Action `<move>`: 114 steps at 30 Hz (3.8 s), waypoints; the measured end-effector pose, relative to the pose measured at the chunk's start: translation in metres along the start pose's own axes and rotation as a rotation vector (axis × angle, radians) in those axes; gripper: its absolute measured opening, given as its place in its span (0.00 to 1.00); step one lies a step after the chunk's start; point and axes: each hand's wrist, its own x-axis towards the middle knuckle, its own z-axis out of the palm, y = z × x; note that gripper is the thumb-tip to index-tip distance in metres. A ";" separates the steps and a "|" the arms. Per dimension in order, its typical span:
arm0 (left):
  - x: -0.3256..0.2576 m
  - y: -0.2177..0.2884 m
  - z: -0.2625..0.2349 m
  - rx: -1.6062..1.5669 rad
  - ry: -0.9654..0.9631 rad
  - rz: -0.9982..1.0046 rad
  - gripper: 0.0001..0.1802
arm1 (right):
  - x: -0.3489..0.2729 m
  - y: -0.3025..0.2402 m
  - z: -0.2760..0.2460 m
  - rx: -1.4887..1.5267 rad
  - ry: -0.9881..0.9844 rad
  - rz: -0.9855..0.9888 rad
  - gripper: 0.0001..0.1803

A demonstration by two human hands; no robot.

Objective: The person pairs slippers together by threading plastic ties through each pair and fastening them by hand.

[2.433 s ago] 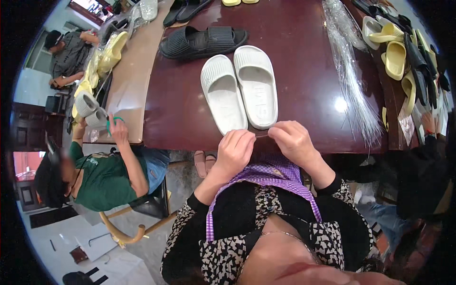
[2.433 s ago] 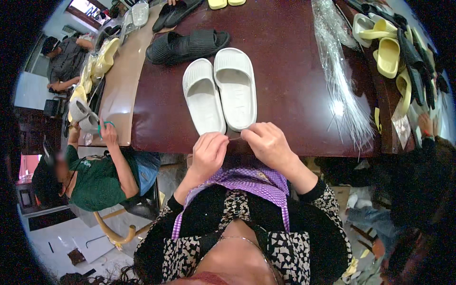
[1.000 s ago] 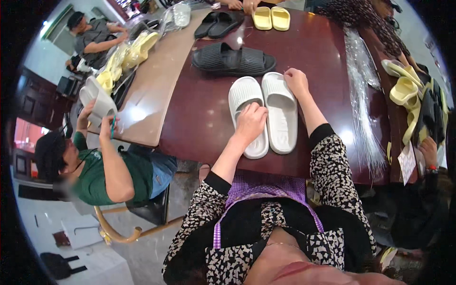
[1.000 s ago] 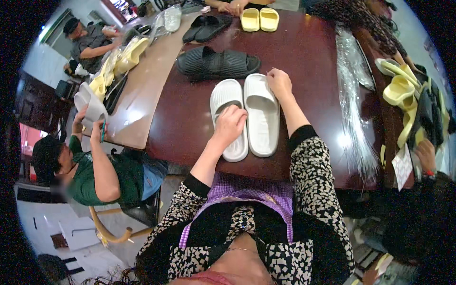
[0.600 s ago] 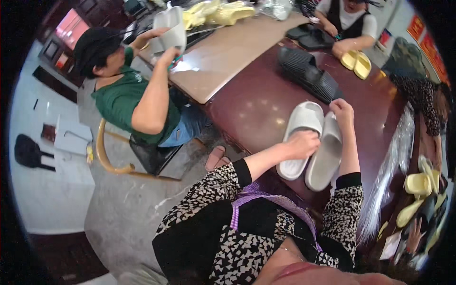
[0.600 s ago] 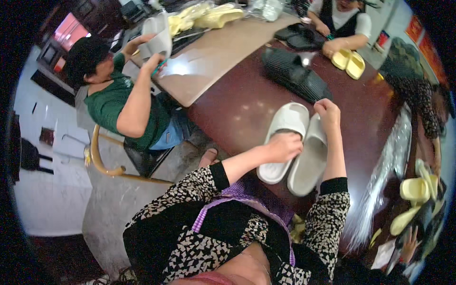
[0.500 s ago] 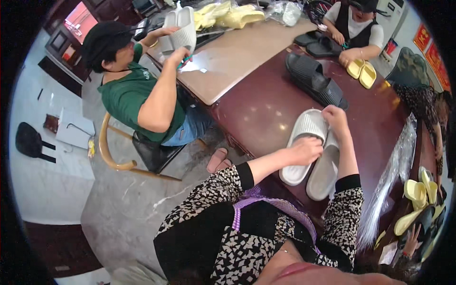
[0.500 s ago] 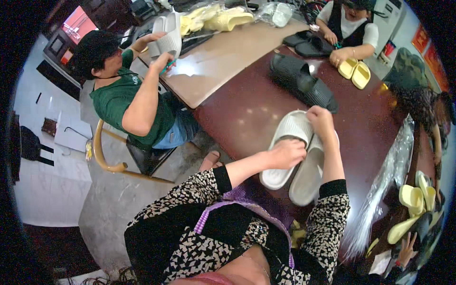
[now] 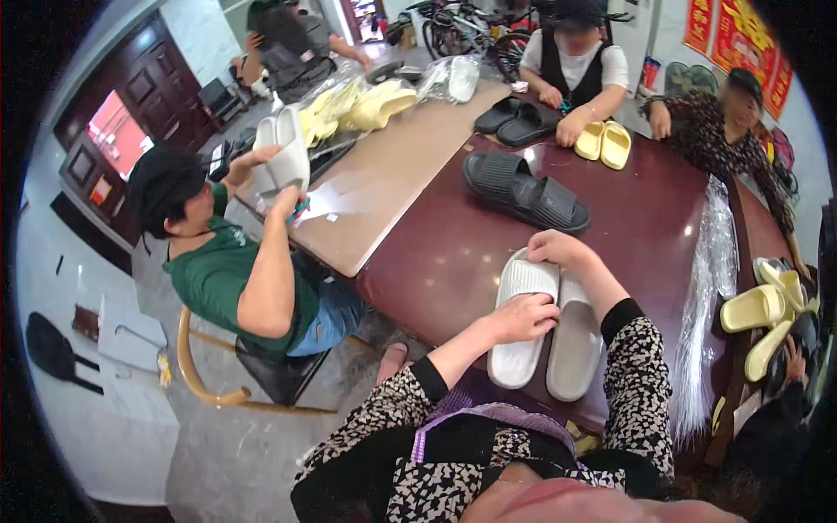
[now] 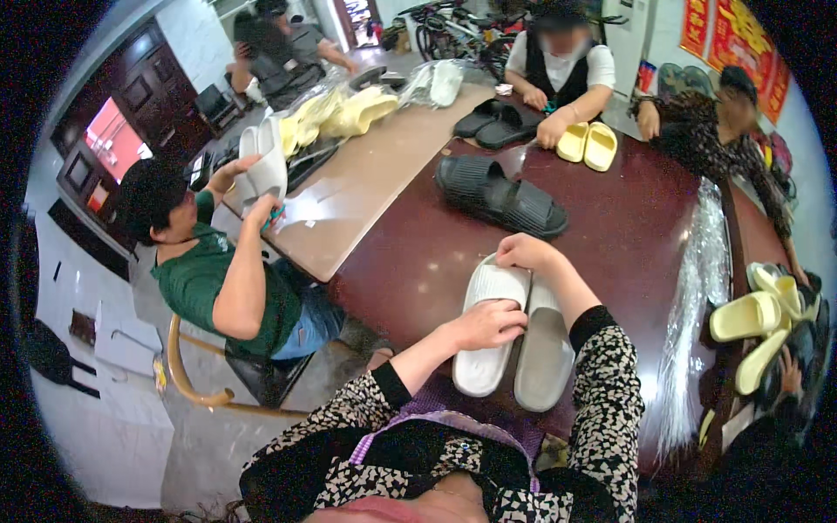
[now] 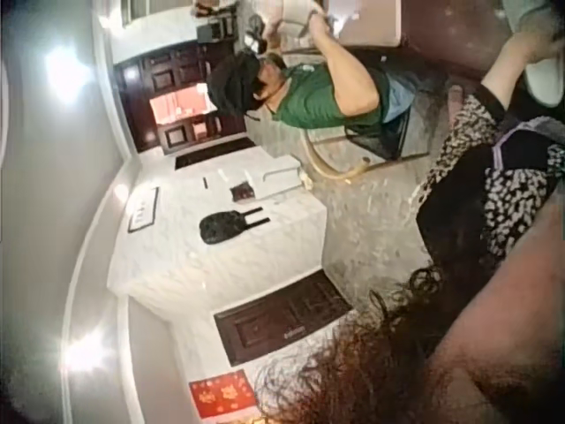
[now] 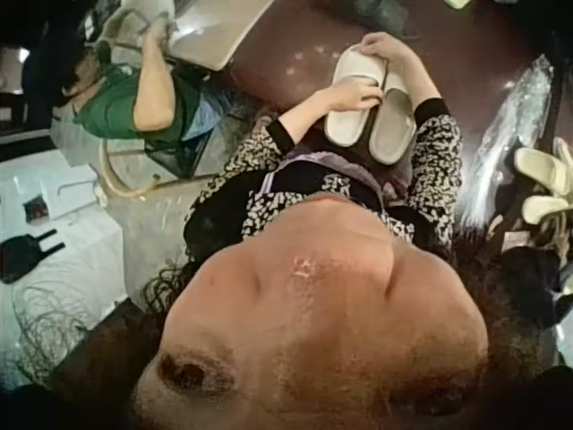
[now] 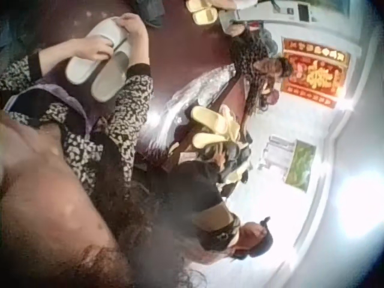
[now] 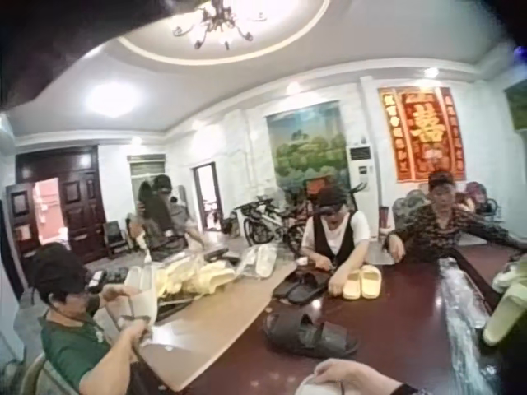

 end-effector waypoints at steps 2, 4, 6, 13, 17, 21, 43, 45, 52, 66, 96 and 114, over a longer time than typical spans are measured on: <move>0.002 -0.001 -0.004 0.018 0.013 0.013 0.08 | 0.003 0.002 0.000 -0.004 0.089 -0.032 0.05; 0.005 -0.001 -0.006 0.055 0.067 0.020 0.09 | 0.004 0.005 -0.003 -0.031 0.237 -0.095 0.04; 0.009 -0.003 -0.005 0.062 0.061 0.005 0.10 | -0.001 0.005 -0.013 0.054 0.300 -0.085 0.04; -0.007 0.009 -0.008 0.128 0.217 0.027 0.14 | -0.049 0.009 -0.005 0.419 0.722 -0.178 0.03; 0.001 0.011 -0.008 0.021 0.449 0.006 0.15 | -0.071 0.017 0.004 0.465 0.856 -0.250 0.03; 0.063 0.002 -0.013 -0.177 0.604 -0.193 0.13 | -0.076 -0.002 0.025 0.539 0.913 -0.385 0.03; 0.118 -0.031 0.005 -1.002 0.461 -0.558 0.05 | -0.086 0.008 0.012 0.638 1.099 -0.324 0.04; 0.114 -0.032 -0.002 -1.031 0.458 -0.580 0.04 | -0.081 0.007 0.016 0.640 1.044 -0.312 0.05; 0.100 -0.042 -0.015 -1.101 0.519 -0.552 0.04 | -0.069 -0.002 0.031 0.565 1.057 -0.320 0.06; 0.083 -0.010 -0.030 -1.172 0.607 -0.566 0.07 | -0.092 -0.029 0.050 0.218 1.143 -0.287 0.06; 0.106 -0.045 -0.023 -1.022 0.479 -0.534 0.03 | -0.074 -0.008 0.033 0.135 1.208 -0.377 0.04; 0.106 -0.039 -0.022 -0.964 0.454 -0.554 0.03 | -0.074 -0.008 0.032 0.046 1.236 -0.319 0.03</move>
